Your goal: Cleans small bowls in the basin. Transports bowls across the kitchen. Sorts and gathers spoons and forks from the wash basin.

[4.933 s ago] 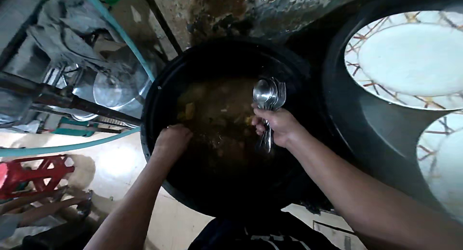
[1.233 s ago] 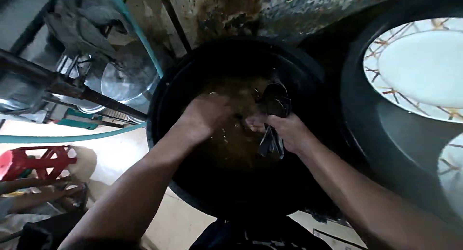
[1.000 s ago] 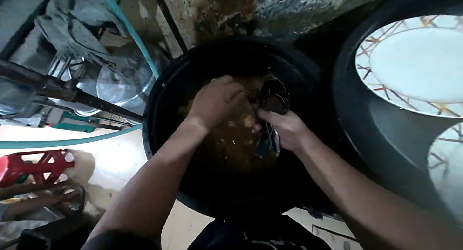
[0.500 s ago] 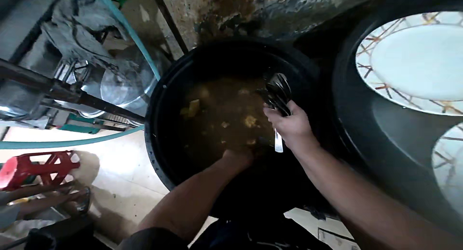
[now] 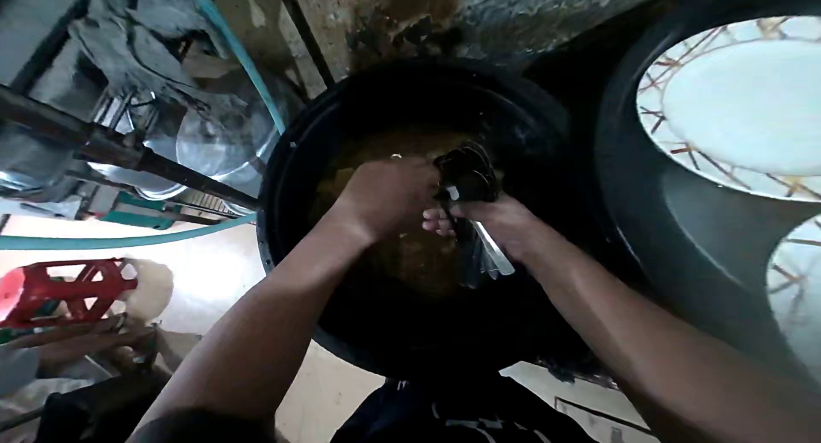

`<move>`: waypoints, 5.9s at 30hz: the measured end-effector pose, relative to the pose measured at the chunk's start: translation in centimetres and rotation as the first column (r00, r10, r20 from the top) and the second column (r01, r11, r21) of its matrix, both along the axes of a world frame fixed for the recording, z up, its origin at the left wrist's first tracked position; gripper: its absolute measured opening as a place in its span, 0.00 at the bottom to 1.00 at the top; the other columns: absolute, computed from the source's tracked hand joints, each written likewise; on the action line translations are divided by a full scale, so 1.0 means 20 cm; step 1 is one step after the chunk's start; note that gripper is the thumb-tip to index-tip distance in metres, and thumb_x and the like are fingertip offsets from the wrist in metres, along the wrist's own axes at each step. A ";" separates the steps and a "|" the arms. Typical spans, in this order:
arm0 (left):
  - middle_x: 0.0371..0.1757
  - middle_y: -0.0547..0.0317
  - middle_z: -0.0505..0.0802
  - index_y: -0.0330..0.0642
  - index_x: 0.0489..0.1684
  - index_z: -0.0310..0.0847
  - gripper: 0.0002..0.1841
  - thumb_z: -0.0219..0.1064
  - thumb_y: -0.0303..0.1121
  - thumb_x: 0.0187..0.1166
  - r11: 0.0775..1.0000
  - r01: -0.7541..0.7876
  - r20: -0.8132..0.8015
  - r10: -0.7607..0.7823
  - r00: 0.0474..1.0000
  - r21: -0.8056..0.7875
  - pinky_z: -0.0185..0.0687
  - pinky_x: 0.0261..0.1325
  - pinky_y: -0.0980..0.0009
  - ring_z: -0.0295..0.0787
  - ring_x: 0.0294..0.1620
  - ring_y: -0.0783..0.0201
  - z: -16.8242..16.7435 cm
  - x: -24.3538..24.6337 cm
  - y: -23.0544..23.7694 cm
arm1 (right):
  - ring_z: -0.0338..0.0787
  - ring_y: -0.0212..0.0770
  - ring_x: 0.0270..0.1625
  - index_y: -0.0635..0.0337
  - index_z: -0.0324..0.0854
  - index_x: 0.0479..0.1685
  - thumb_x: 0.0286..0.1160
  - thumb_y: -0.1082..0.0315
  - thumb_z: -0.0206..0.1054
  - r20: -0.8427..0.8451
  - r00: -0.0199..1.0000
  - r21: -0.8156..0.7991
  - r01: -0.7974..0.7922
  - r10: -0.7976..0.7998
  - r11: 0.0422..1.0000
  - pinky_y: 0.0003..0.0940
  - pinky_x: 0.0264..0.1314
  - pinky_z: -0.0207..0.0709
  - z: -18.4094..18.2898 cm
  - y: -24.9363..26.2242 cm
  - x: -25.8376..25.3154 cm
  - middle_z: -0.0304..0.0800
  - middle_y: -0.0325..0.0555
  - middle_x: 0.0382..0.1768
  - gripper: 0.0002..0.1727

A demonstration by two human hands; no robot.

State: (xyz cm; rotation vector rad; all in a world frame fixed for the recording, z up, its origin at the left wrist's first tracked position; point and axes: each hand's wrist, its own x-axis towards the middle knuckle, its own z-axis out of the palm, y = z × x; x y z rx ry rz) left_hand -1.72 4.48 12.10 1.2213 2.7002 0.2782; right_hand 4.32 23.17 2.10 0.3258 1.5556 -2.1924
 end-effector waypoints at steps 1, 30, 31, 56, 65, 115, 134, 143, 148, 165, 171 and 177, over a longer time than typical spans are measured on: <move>0.52 0.50 0.95 0.41 0.49 0.92 0.12 0.63 0.35 0.86 0.997 -0.054 -0.004 0.055 0.998 0.060 0.88 0.55 0.47 0.94 0.53 0.51 -0.01 -0.02 0.01 | 0.97 0.43 0.42 0.66 0.78 0.60 0.88 0.72 0.54 0.004 1.000 -0.001 -0.026 0.026 1.000 0.36 0.47 0.91 0.02 0.00 0.00 0.96 0.53 0.44 0.12; 0.69 0.43 0.88 0.42 0.66 0.86 0.15 0.65 0.32 0.84 0.816 0.022 0.333 0.211 0.919 -0.578 0.78 0.70 0.38 0.82 0.72 0.39 -0.41 0.09 -0.07 | 0.78 0.25 0.19 0.60 0.77 0.59 0.79 0.69 0.71 -0.029 0.891 0.384 0.428 -0.453 0.818 0.20 0.24 0.76 0.05 -0.02 -0.03 0.81 0.35 0.23 0.14; 0.74 0.44 0.85 0.44 0.72 0.83 0.18 0.65 0.33 0.85 0.852 0.024 0.327 0.175 0.929 -0.523 0.76 0.73 0.38 0.79 0.76 0.39 -0.46 0.08 -0.01 | 0.79 0.26 0.18 0.60 0.77 0.56 0.79 0.68 0.71 -0.027 0.880 0.378 0.449 -0.475 0.810 0.21 0.23 0.77 0.05 -0.01 -0.03 0.81 0.35 0.22 0.13; 0.82 0.47 0.79 0.36 0.77 0.77 0.20 0.60 0.30 0.88 0.983 0.156 0.399 -0.106 0.911 -0.097 0.45 0.93 0.48 0.60 0.91 0.47 -0.74 0.26 0.33 | 0.81 0.24 0.21 0.63 0.78 0.55 0.74 0.69 0.73 -0.161 0.901 0.504 0.427 -0.404 0.751 0.23 0.28 0.80 0.04 -0.04 0.00 0.83 0.35 0.24 0.15; 0.86 0.57 0.76 0.47 0.74 0.82 0.20 0.63 0.24 0.84 0.905 0.335 0.479 -0.178 0.859 -0.263 0.72 0.82 0.49 0.69 0.87 0.52 -0.60 0.27 -0.12 | 0.82 0.29 0.20 0.64 0.79 0.59 0.77 0.70 0.73 -0.030 0.930 0.488 0.334 -0.366 0.807 0.26 0.27 0.80 0.07 -0.04 -0.02 0.85 0.40 0.23 0.16; 0.59 0.46 0.92 0.40 0.53 0.90 0.13 0.59 0.34 0.87 0.974 0.014 -0.064 -0.029 0.998 -0.225 0.77 0.71 0.45 0.86 0.68 0.46 -0.01 -0.03 0.02 | 0.94 0.40 0.50 0.65 0.85 0.55 0.84 0.71 0.62 0.115 0.980 0.066 0.157 -0.163 0.985 0.35 0.56 0.87 0.03 -0.01 -0.02 0.96 0.49 0.47 0.11; 0.68 0.44 0.89 0.42 0.65 0.85 0.19 0.56 0.43 0.91 0.711 -0.564 0.137 0.664 0.735 -0.419 0.80 0.68 0.38 0.86 0.69 0.41 -0.37 0.01 -0.27 | 0.96 0.42 0.31 0.67 0.77 0.54 0.88 0.69 0.57 0.260 0.930 -0.063 0.285 -0.260 0.956 0.35 0.40 0.92 0.05 0.02 -0.04 0.95 0.49 0.32 0.10; 0.46 0.47 0.93 0.37 0.40 0.91 0.08 0.65 0.28 0.81 0.984 0.126 -0.305 -0.082 0.949 0.129 0.87 0.55 0.51 0.92 0.52 0.47 -0.02 0.02 0.06 | 0.94 0.34 0.38 0.62 0.84 0.45 0.93 0.66 0.42 0.073 0.997 -0.098 0.029 -0.022 0.995 0.28 0.45 0.89 0.08 0.03 0.01 0.95 0.42 0.34 0.21; 0.66 0.43 0.89 0.43 0.72 0.80 0.31 0.65 0.59 0.82 0.876 -0.411 0.325 0.477 0.817 -0.253 0.82 0.66 0.39 0.88 0.64 0.44 -0.15 0.03 0.03 | 0.83 0.32 0.22 0.59 0.80 0.48 0.82 0.72 0.61 0.159 0.961 -0.006 0.231 -0.227 0.973 0.27 0.29 0.84 0.05 0.03 0.00 0.83 0.39 0.23 0.05; 0.64 0.46 0.89 0.41 0.57 0.88 0.14 0.60 0.37 0.88 0.909 -0.208 0.086 0.254 0.963 -0.360 0.84 0.63 0.43 0.88 0.65 0.44 -0.24 0.06 -0.17 | 0.96 0.41 0.31 0.70 0.84 0.43 0.79 0.77 0.61 0.177 0.938 0.048 0.294 -0.298 0.955 0.32 0.38 0.90 0.07 0.00 -0.02 0.96 0.51 0.31 0.07; 0.47 0.48 0.93 0.38 0.40 0.90 0.06 0.66 0.28 0.79 0.946 0.324 -0.309 -0.306 0.900 0.006 0.88 0.55 0.50 0.93 0.51 0.47 -0.03 -0.01 -0.01 | 0.94 0.34 0.38 0.66 0.83 0.47 0.83 0.76 0.56 0.001 0.979 0.033 0.206 -0.206 0.978 0.29 0.47 0.88 0.02 0.01 -0.01 0.95 0.43 0.35 0.10; 0.42 0.47 0.93 0.36 0.39 0.90 0.08 0.64 0.29 0.80 0.952 0.223 -0.438 -0.111 0.892 0.212 0.90 0.48 0.57 0.93 0.45 0.51 -0.07 -0.06 0.10 | 0.97 0.39 0.43 0.67 0.84 0.57 0.92 0.69 0.48 0.184 0.979 -0.119 0.111 -0.088 0.987 0.32 0.50 0.90 0.06 0.02 -0.02 0.97 0.47 0.43 0.18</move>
